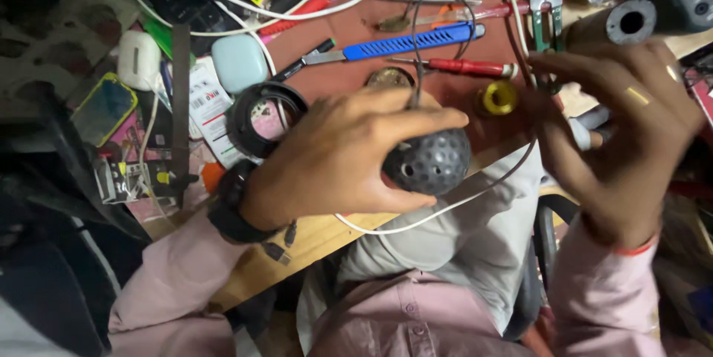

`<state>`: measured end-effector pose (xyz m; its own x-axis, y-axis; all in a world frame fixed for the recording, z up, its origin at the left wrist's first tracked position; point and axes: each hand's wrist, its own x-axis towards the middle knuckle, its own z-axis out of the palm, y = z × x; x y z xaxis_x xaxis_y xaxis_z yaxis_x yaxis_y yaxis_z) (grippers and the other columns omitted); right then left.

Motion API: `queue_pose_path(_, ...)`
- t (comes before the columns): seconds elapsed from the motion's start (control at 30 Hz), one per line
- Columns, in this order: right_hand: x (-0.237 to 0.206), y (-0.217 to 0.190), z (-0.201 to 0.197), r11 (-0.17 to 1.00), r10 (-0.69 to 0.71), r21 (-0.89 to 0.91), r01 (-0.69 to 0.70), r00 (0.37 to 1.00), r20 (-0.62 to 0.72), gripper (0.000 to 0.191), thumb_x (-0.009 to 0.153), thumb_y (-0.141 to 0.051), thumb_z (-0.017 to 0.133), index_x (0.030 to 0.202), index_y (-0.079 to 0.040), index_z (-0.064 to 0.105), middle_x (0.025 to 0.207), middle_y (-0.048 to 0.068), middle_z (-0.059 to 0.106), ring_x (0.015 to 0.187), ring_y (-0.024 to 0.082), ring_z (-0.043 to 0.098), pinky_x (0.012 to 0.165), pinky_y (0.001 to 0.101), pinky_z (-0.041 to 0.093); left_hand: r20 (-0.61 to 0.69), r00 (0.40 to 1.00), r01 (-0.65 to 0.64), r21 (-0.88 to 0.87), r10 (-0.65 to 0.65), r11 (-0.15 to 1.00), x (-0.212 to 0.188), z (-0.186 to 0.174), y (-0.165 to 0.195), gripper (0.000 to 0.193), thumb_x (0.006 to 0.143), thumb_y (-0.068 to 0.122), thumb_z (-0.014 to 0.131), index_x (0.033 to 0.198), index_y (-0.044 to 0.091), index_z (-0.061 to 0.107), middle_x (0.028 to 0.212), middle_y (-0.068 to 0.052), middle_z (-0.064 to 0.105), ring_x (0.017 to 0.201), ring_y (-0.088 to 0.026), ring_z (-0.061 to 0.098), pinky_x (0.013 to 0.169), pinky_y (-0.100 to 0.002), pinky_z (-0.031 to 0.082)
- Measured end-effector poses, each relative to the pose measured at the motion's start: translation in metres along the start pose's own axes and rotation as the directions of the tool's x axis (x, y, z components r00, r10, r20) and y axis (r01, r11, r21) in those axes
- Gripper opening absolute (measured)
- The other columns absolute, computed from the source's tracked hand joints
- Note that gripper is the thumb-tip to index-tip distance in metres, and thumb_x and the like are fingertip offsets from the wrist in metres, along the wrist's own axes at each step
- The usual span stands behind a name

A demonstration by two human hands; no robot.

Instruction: The person sits at a cluttered workbench assembling a small spherical electronic device. They thread and route wires through the perforated ball-shaped housing, press a small component into the housing, and repeatedly press the two housing halves together with both hands to seat them.

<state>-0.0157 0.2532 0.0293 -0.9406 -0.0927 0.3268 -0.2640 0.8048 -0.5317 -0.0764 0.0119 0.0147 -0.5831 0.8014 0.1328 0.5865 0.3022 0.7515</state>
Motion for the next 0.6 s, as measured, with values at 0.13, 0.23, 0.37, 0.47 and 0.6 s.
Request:
queue_pose_path(0.13, 0.024, 0.026, 0.003, 0.966, -0.199, -0.119, 0.231, 0.952, 0.231, 0.024, 0.083, -0.008, 0.081, 0.106, -0.003, 0.078, 0.093, 0.014, 0.070, 0.088, 0.035, 0.065, 0.075, 0.0424, 0.053, -0.017, 1.000, -0.022, 0.198, 0.026, 0.980, -0.005, 0.010, 0.016, 0.071, 0.072, 0.037, 0.089, 0.133, 0.011, 0.064, 0.115, -0.013, 0.062, 0.103, -0.032, 0.067, 0.080, -0.046, 0.056)
queue_pose_path(0.23, 0.038, 0.026, 0.004, 0.945, -0.253, -0.120, 0.304, 0.913, 0.320, 0.027, 0.080, -0.013, 0.081, 0.107, -0.007, 0.080, 0.094, 0.012, 0.072, 0.084, 0.032, 0.066, 0.071, 0.0425, 0.053, -0.013, 1.000, -0.005, 0.279, 0.009, 0.960, -0.008, 0.010, 0.021, 0.073, 0.073, 0.035, 0.088, 0.136, 0.009, 0.061, 0.120, -0.015, 0.059, 0.107, -0.033, 0.064, 0.075, -0.045, 0.057)
queue_pose_path(0.37, 0.052, 0.009, 0.007, 0.924, -0.250, -0.186, 0.336, 0.894, 0.371, 0.030, 0.076, -0.020, 0.082, 0.104, -0.009, 0.082, 0.089, 0.010, 0.072, 0.082, 0.031, 0.067, 0.067, 0.0421, 0.053, -0.035, 0.999, 0.002, 0.309, 0.009, 0.951, -0.007, 0.011, 0.023, 0.075, 0.068, 0.031, 0.088, 0.134, 0.008, 0.061, 0.119, -0.015, 0.057, 0.111, -0.033, 0.061, 0.072, -0.042, 0.058)
queue_pose_path(0.47, 0.053, 0.005, 0.015, 0.908, -0.268, -0.210, 0.363, 0.887, 0.375, 0.025, 0.079, -0.020, 0.080, 0.100, -0.007, 0.080, 0.091, 0.010, 0.073, 0.083, 0.031, 0.068, 0.067, 0.0416, 0.054, -0.017, 0.999, 0.034, 0.271, -0.030, 0.962, -0.007, 0.014, 0.024, 0.076, 0.066, 0.029, 0.089, 0.133, 0.007, 0.061, 0.117, -0.015, 0.055, 0.111, -0.032, 0.059, 0.073, -0.042, 0.059)
queue_pose_path(0.6, 0.049, 0.015, 0.028, 0.852, -0.280, -0.315, 0.417, 0.873, 0.399, 0.021, 0.078, -0.023, 0.080, 0.092, -0.008, 0.079, 0.091, 0.008, 0.073, 0.084, 0.030, 0.070, 0.067, 0.0420, 0.055, -0.058, 0.998, 0.038, 0.294, -0.022, 0.955, -0.007, 0.016, 0.025, 0.070, 0.068, 0.028, 0.088, 0.130, 0.009, 0.061, 0.118, -0.015, 0.054, 0.112, -0.031, 0.058, 0.070, -0.040, 0.058)
